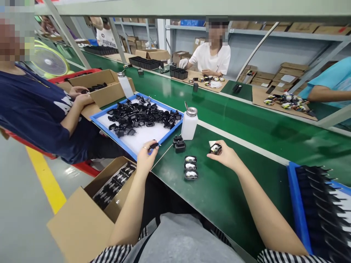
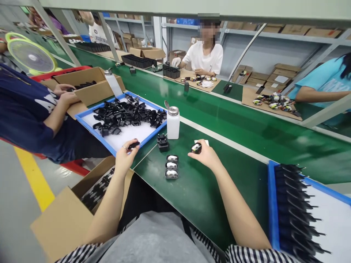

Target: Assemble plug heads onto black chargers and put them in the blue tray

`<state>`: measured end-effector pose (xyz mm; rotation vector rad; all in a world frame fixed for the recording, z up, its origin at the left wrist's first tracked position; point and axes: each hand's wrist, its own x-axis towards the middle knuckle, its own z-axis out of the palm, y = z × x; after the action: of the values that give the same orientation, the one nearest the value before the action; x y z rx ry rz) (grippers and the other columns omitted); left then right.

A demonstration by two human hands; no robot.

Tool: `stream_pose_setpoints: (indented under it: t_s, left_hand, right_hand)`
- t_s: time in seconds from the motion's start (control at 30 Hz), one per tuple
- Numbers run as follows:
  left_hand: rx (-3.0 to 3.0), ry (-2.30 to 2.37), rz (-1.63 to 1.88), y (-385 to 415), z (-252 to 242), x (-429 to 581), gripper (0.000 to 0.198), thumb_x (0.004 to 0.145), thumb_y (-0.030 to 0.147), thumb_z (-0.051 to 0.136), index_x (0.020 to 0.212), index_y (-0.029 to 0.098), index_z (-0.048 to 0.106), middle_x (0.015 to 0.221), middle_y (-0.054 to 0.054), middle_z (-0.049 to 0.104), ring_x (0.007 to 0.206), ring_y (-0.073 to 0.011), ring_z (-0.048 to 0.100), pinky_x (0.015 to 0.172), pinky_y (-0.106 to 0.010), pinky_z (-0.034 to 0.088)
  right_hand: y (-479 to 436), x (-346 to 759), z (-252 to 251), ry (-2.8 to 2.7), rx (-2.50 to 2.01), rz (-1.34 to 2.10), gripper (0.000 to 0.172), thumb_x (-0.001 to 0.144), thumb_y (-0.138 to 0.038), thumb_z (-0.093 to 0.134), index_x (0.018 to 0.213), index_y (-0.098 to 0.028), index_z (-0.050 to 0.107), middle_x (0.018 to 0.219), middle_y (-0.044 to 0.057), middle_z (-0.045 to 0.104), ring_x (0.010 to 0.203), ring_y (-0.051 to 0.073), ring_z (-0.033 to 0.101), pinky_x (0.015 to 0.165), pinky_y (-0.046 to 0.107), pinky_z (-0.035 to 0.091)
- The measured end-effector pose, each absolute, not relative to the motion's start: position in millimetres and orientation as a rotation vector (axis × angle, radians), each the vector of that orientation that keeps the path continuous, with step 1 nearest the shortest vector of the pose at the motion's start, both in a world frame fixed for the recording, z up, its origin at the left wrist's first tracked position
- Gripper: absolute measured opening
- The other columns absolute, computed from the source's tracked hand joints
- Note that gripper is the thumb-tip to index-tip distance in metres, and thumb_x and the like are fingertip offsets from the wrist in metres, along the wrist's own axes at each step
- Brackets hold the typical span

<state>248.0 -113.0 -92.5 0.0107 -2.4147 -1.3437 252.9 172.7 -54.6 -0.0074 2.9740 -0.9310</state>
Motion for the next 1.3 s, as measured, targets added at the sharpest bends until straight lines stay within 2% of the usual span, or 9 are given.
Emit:
stream_pose_setpoints:
  t_s: [0.33, 0.5, 0.67, 0.73, 0.83, 0.9, 1.03, 1.17, 1.3]
  left_hand:
    - [0.010, -2.573, -0.906, -136, -92, 218, 0.041, 0.063, 0.018, 0.051, 0.103, 0.011, 0.044, 0.114, -0.015, 0.037, 0.110, -0.0288, 0.029, 0.091, -0.044, 0.024]
    - [-0.219, -2.435, -1.286, -101, -83, 275, 0.040, 0.071, 0.029, 0.044, 0.109, 0.018, 0.037, 0.111, -0.008, 0.042, 0.103, -0.0177, 0.040, 0.090, -0.034, 0.031]
    - [-0.636, -2.791, -1.612, -69, -104, 305, 0.080, 0.056, 0.038, 0.060, 0.121, 0.018, 0.018, 0.124, -0.009, 0.029, 0.111, -0.0203, 0.033, 0.092, -0.034, 0.029]
    - [-0.684, -2.843, -1.630, -62, -113, 302, 0.092, 0.053, 0.039, 0.063, 0.124, 0.016, 0.009, 0.129, -0.011, 0.021, 0.115, -0.0213, 0.025, 0.095, -0.034, 0.024]
    - [-0.767, -2.850, -1.618, -56, -116, 292, 0.102, 0.050, 0.038, 0.064, 0.125, 0.015, -0.002, 0.130, -0.012, 0.015, 0.118, -0.0208, 0.018, 0.097, -0.033, 0.019]
    - [-0.833, -2.848, -1.606, -51, -113, 286, 0.104, 0.049, 0.035, 0.065, 0.125, 0.015, -0.004, 0.130, -0.012, 0.017, 0.118, -0.0201, 0.019, 0.097, -0.033, 0.019]
    - [-0.825, -2.871, -1.546, -37, -108, 274, 0.099, 0.049, 0.035, 0.065, 0.125, 0.015, 0.005, 0.127, -0.012, 0.022, 0.116, -0.0214, 0.023, 0.096, -0.033, 0.020]
    - [-0.795, -2.892, -1.474, -19, -106, 263, 0.100, 0.044, 0.039, 0.067, 0.124, 0.013, 0.012, 0.126, -0.013, 0.021, 0.116, -0.0239, 0.022, 0.097, -0.034, 0.020]
    - [-0.752, -2.905, -1.444, -4, -104, 256, 0.108, 0.037, 0.043, 0.069, 0.124, 0.012, 0.012, 0.125, -0.015, 0.022, 0.115, -0.0259, 0.023, 0.095, -0.036, 0.022]
  right_hand:
    - [129, 325, -84, 2.979, 0.235, -0.630, 0.053, 0.061, -0.044, 0.053, 0.102, -0.015, 0.038, 0.087, 0.011, 0.054, 0.080, 0.026, 0.052, 0.058, 0.030, 0.041]
    - [171, 292, -73, 2.834, 0.123, -0.754, 0.048, 0.067, -0.041, 0.047, 0.107, -0.015, 0.043, 0.098, 0.012, 0.052, 0.079, 0.022, 0.053, 0.067, 0.031, 0.041]
    - [211, 215, -80, 3.048, 0.285, -0.709, 0.051, 0.067, -0.031, 0.048, 0.112, -0.010, 0.038, 0.113, 0.015, 0.042, 0.103, 0.028, 0.037, 0.082, 0.037, 0.031]
    - [216, 195, -87, 3.002, 0.212, -0.713, 0.052, 0.057, -0.031, 0.058, 0.104, -0.012, 0.046, 0.106, 0.014, 0.047, 0.103, 0.030, 0.035, 0.082, 0.039, 0.030]
    - [219, 183, -90, 2.901, 0.175, -0.770, 0.028, 0.047, -0.026, 0.063, 0.072, -0.016, 0.056, 0.077, 0.007, 0.056, 0.085, 0.027, 0.046, 0.071, 0.035, 0.037]
    - [221, 185, -88, 2.873, 0.171, -0.841, 0.016, 0.049, -0.024, 0.060, 0.061, -0.017, 0.052, 0.063, 0.002, 0.053, 0.068, 0.020, 0.050, 0.059, 0.029, 0.039]
    - [227, 203, -87, 2.859, 0.368, -1.211, 0.020, 0.057, -0.024, 0.051, 0.075, -0.017, 0.049, 0.057, -0.003, 0.048, 0.048, 0.012, 0.045, 0.042, 0.022, 0.034]
    - [224, 224, -93, 2.568, 0.625, -1.880, 0.029, 0.047, -0.020, 0.056, 0.075, -0.014, 0.051, 0.061, 0.000, 0.052, 0.051, 0.013, 0.048, 0.044, 0.023, 0.036]
    - [199, 249, -104, 2.504, 0.678, -2.082, 0.027, 0.055, -0.029, 0.050, 0.077, -0.014, 0.051, 0.071, 0.002, 0.055, 0.062, 0.015, 0.052, 0.052, 0.026, 0.041]
